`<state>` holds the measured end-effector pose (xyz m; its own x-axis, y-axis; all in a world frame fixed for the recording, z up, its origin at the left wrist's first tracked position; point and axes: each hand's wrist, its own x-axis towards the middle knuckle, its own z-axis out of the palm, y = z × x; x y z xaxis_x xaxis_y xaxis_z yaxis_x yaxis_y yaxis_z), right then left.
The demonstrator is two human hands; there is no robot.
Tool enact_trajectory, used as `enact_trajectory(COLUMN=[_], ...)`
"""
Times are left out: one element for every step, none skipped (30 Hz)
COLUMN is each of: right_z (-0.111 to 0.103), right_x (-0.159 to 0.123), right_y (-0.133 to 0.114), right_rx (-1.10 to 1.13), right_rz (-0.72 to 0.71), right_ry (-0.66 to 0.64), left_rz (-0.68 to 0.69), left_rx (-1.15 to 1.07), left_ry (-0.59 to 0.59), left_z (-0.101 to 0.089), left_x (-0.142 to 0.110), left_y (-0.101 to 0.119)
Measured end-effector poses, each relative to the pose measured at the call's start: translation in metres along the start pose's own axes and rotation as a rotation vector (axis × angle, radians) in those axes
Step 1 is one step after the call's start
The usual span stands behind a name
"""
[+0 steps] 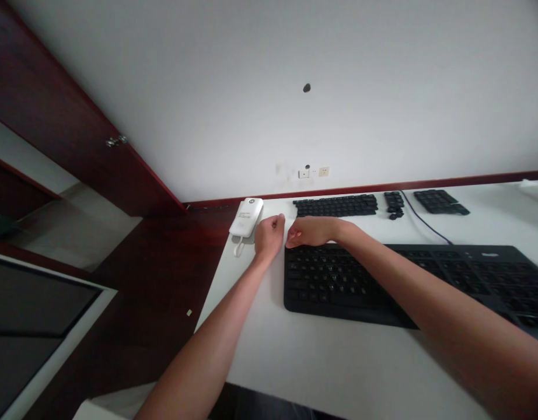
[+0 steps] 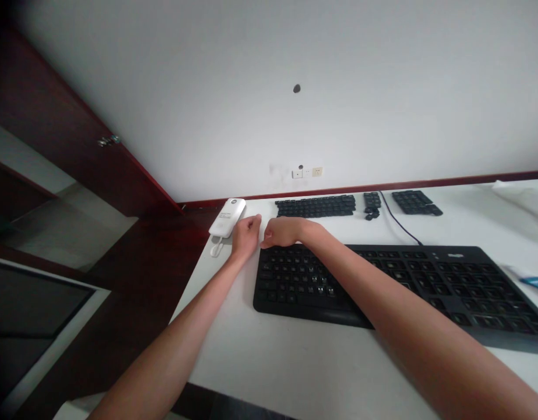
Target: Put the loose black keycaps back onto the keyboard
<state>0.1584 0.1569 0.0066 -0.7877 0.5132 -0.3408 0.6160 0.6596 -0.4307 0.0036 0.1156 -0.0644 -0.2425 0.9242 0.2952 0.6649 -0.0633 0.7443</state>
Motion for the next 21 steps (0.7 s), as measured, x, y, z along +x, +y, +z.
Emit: enact_trajectory(right_z=[0.001,0.002,0.003,0.004,0.004,0.005,0.006,0.006,0.006,0.006,0.006,0.006,0.006,0.006,0.006,0.006,0.006,0.006,0.005,0.005,0.005], right_x=[0.001,0.002,0.003,0.004,0.004,0.004,0.004,0.003,0.002,0.002,0.001,0.001,0.001,0.000,0.000,-0.001,-0.001,-0.002,-0.003,-0.004,-0.005], right_y=[0.000,0.000,0.000,0.000,-0.001,-0.001,-0.002,-0.001,-0.001,0.000,0.000,0.001,0.002,0.002,0.002,0.001,-0.001,-0.003,-0.005,-0.008,-0.010], right_rx=[0.000,-0.003,-0.012,-0.022,-0.030,-0.032,-0.027,-0.021,-0.018,-0.020,-0.023,-0.019,-0.005,0.015,0.032,0.040,0.033,0.014,-0.014,-0.039,-0.060], right_rz=[0.006,0.008,0.003,-0.011,-0.027,-0.036,-0.036,-0.027,-0.013,0.001,0.005,0.001,-0.006,-0.013,-0.015,-0.008,0.005,0.022,0.037,0.046,0.048], right_ry=[0.007,0.018,0.026,0.030,0.029,0.028,0.029,0.034,0.044,0.058,0.066,0.065,0.054,0.038,0.024,0.017,0.016,0.021,0.027,0.031,0.030], left_rz=[0.009,0.015,0.015,0.012,0.008,0.004,0.003,0.004,0.008,0.012,0.016,0.020,0.024,0.027,0.030,0.032,0.031,0.026,0.019,0.012,0.005], left_rx=[-0.003,-0.006,-0.009,-0.012,-0.016,-0.019,-0.022,-0.024,-0.026,-0.028,-0.027,-0.025,-0.022,-0.019,-0.019,-0.019,-0.021,-0.021,-0.018,-0.012,-0.005], left_ry=[0.000,0.000,-0.001,-0.001,0.002,0.004,0.005,0.005,0.004,0.001,-0.001,0.000,0.003,0.008,0.012,0.015,0.014,0.012,0.009,0.008,0.008], left_z=[0.000,0.000,0.000,-0.001,-0.001,-0.001,-0.002,-0.002,-0.002,-0.002,-0.002,-0.001,-0.001,-0.001,0.000,0.000,0.000,0.000,0.000,0.000,0.000], left_x=[0.000,0.000,0.000,0.000,0.000,0.000,0.000,0.000,0.000,0.000,0.000,0.000,0.001,0.001,0.001,0.001,0.001,0.002,0.002,0.002,0.002], left_y=[0.000,0.000,0.000,0.001,0.002,0.002,0.003,0.003,0.003,0.003,0.002,0.002,0.001,0.000,0.000,-0.001,-0.001,-0.001,0.000,0.000,0.001])
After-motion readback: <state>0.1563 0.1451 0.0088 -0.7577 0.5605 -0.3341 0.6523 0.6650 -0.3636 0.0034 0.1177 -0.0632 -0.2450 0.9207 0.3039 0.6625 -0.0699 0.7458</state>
